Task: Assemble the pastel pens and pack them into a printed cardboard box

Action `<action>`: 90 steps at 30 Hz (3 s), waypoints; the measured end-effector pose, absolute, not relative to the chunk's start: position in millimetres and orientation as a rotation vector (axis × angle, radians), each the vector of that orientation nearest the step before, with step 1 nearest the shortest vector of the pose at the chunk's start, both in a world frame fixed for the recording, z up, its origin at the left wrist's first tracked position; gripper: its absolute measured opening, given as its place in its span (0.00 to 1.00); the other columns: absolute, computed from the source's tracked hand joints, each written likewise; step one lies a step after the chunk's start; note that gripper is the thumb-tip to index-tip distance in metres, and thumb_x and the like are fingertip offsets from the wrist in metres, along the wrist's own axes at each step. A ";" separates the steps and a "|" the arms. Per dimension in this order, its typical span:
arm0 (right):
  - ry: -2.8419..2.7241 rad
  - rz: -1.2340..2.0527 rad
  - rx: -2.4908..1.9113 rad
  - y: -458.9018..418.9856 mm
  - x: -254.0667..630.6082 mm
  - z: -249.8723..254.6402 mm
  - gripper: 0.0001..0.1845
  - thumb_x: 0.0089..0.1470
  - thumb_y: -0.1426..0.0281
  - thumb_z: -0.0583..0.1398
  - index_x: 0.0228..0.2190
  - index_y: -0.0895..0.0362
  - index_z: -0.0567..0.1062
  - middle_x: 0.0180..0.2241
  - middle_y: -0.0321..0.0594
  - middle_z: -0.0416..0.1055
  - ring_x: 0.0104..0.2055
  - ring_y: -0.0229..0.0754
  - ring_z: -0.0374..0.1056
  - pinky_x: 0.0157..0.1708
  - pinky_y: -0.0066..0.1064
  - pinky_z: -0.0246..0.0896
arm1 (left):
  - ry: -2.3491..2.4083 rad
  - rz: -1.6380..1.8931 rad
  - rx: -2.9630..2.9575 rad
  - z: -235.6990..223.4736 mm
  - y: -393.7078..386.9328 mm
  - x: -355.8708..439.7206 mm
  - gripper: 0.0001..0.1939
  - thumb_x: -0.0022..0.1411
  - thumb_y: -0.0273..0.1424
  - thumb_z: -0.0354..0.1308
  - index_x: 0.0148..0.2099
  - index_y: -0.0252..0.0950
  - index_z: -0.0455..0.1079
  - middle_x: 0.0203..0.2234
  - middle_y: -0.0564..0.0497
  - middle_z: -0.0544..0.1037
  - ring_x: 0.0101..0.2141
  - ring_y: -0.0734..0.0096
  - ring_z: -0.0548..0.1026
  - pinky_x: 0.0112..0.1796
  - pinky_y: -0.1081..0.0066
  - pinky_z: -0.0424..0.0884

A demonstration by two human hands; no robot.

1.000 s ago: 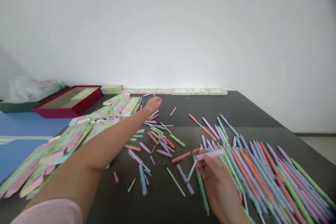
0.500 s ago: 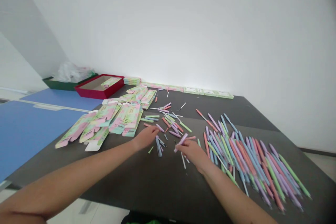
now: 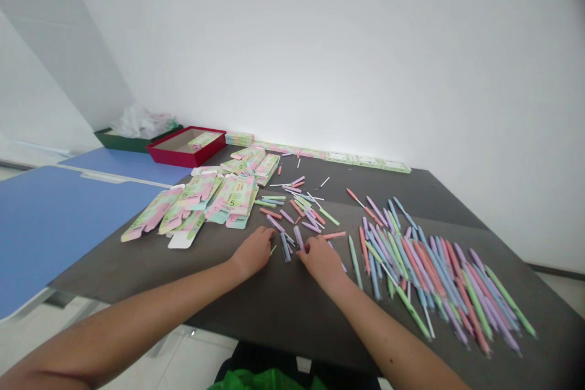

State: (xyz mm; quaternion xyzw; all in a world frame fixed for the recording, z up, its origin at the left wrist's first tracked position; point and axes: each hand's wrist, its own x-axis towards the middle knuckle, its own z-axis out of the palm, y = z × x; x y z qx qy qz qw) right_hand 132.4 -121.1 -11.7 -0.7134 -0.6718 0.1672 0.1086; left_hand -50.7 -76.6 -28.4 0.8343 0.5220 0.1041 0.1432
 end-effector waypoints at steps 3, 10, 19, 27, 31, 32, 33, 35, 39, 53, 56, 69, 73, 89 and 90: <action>-1.980 0.457 -2.100 -125.7 133.5 -12.0 0.16 0.51 0.63 0.58 0.41 0.58 0.71 0.44 0.50 0.67 0.44 0.50 0.68 0.39 0.34 0.59 | 1.485 0.296 2.433 -24.3 -77.5 -50.1 0.18 0.59 0.22 0.44 0.50 0.32 0.66 0.44 0.41 0.72 0.47 0.64 0.69 0.51 0.67 0.61; -1.979 0.456 -2.070 -137.2 141.9 -11.7 0.12 0.52 0.66 0.57 0.40 0.56 0.70 0.42 0.45 0.69 0.44 0.48 0.68 0.40 0.35 0.58 | 1.492 0.277 2.458 -19.5 -82.2 -52.3 0.18 0.59 0.25 0.47 0.51 0.31 0.65 0.44 0.41 0.71 0.46 0.64 0.69 0.50 0.66 0.63; -1.924 0.521 -1.934 -158.8 162.1 -14.1 0.10 0.53 0.68 0.56 0.38 0.56 0.72 0.38 0.43 0.71 0.42 0.47 0.68 0.40 0.34 0.58 | 1.528 0.516 2.491 -7.8 -86.4 -65.1 0.19 0.61 0.28 0.44 0.54 0.36 0.63 0.46 0.44 0.70 0.48 0.64 0.68 0.51 0.67 0.62; -1.994 0.316 -1.908 -129.7 204.0 -12.8 0.14 0.54 0.70 0.54 0.42 0.57 0.73 0.44 0.46 0.70 0.49 0.47 0.63 0.50 0.35 0.52 | 1.587 0.491 2.518 -9.7 -55.2 -70.0 0.22 0.61 0.29 0.44 0.58 0.37 0.59 0.53 0.45 0.68 0.54 0.65 0.64 0.55 0.65 0.58; -1.992 0.249 -2.000 -72.5 212.4 -14.4 0.20 0.56 0.68 0.52 0.48 0.66 0.69 0.50 0.56 0.65 0.54 0.52 0.58 0.53 0.38 0.48 | 1.610 0.392 2.593 -11.4 0.2 -49.4 0.22 0.64 0.30 0.42 0.58 0.29 0.58 0.57 0.39 0.63 0.59 0.63 0.58 0.57 0.63 0.53; -2.009 0.247 -1.994 -60.3 211.9 -15.7 0.21 0.57 0.68 0.51 0.49 0.66 0.68 0.52 0.57 0.63 0.56 0.52 0.56 0.54 0.38 0.46 | 1.609 0.362 2.602 -13.2 12.1 -44.2 0.22 0.63 0.31 0.44 0.57 0.29 0.60 0.57 0.37 0.62 0.59 0.60 0.56 0.57 0.61 0.52; -2.029 0.250 -1.985 -50.4 210.4 -17.4 0.22 0.57 0.68 0.51 0.50 0.67 0.67 0.53 0.57 0.62 0.57 0.52 0.54 0.55 0.39 0.44 | 1.595 0.325 2.614 -15.6 21.6 -39.7 0.20 0.62 0.32 0.46 0.55 0.29 0.63 0.57 0.36 0.63 0.59 0.56 0.56 0.57 0.58 0.51; -2.089 0.277 -1.950 -38.8 204.9 -22.4 0.22 0.57 0.67 0.52 0.50 0.67 0.67 0.54 0.56 0.61 0.57 0.51 0.54 0.55 0.37 0.44 | 1.538 0.253 2.647 -22.7 31.7 -32.8 0.16 0.59 0.31 0.51 0.49 0.33 0.69 0.54 0.38 0.66 0.59 0.53 0.57 0.56 0.55 0.51; -2.204 0.355 -1.858 -45.9 190.7 -33.8 0.20 0.56 0.65 0.55 0.47 0.64 0.70 0.52 0.53 0.64 0.56 0.48 0.57 0.54 0.34 0.47 | 1.441 0.219 2.694 -41.2 18.8 -25.7 0.14 0.60 0.30 0.50 0.48 0.39 0.70 0.54 0.43 0.68 0.59 0.56 0.57 0.56 0.54 0.50; -2.104 0.353 -1.887 8.5 225.0 -22.5 0.23 0.57 0.66 0.53 0.51 0.67 0.66 0.52 0.55 0.64 0.56 0.47 0.58 0.54 0.32 0.47 | 1.592 0.306 2.652 -38.4 39.3 -33.3 0.26 0.66 0.35 0.39 0.60 0.25 0.55 0.60 0.33 0.56 0.61 0.55 0.51 0.57 0.56 0.48; -2.091 0.343 -1.924 40.5 223.5 -24.9 0.23 0.59 0.66 0.50 0.52 0.67 0.65 0.54 0.56 0.62 0.57 0.48 0.56 0.55 0.34 0.46 | 1.496 0.222 2.691 -40.1 63.1 -31.4 0.20 0.64 0.31 0.43 0.54 0.29 0.64 0.57 0.36 0.62 0.60 0.56 0.54 0.57 0.57 0.50; -2.301 0.422 -1.594 28.6 213.2 -38.1 0.19 0.53 0.69 0.57 0.49 0.57 0.68 0.51 0.42 0.67 0.53 0.40 0.62 0.52 0.29 0.53 | 1.282 0.283 2.690 -39.4 31.9 -29.1 0.23 0.66 0.36 0.42 0.58 0.30 0.60 0.56 0.38 0.65 0.56 0.60 0.62 0.55 0.60 0.57; -2.135 0.334 -1.764 56.8 240.9 -33.1 0.20 0.56 0.70 0.55 0.50 0.63 0.67 0.51 0.51 0.65 0.54 0.45 0.60 0.54 0.35 0.52 | 1.261 0.383 2.670 -27.4 69.8 -14.2 0.18 0.65 0.34 0.48 0.55 0.34 0.62 0.52 0.41 0.67 0.49 0.60 0.68 0.48 0.55 0.65; -2.390 0.491 -1.505 107.1 217.2 -52.5 0.13 0.58 0.69 0.55 0.43 0.58 0.73 0.50 0.47 0.67 0.55 0.46 0.59 0.55 0.40 0.52 | 0.859 0.325 2.622 -39.0 122.9 20.8 0.16 0.65 0.34 0.47 0.52 0.33 0.64 0.47 0.44 0.71 0.45 0.65 0.71 0.46 0.62 0.68; -2.424 0.529 -1.437 97.8 216.4 -51.2 0.13 0.57 0.70 0.54 0.43 0.58 0.73 0.50 0.47 0.67 0.55 0.45 0.59 0.56 0.38 0.51 | 0.826 0.309 2.617 -40.9 117.7 17.6 0.17 0.66 0.33 0.44 0.52 0.32 0.64 0.48 0.43 0.71 0.47 0.66 0.70 0.48 0.64 0.65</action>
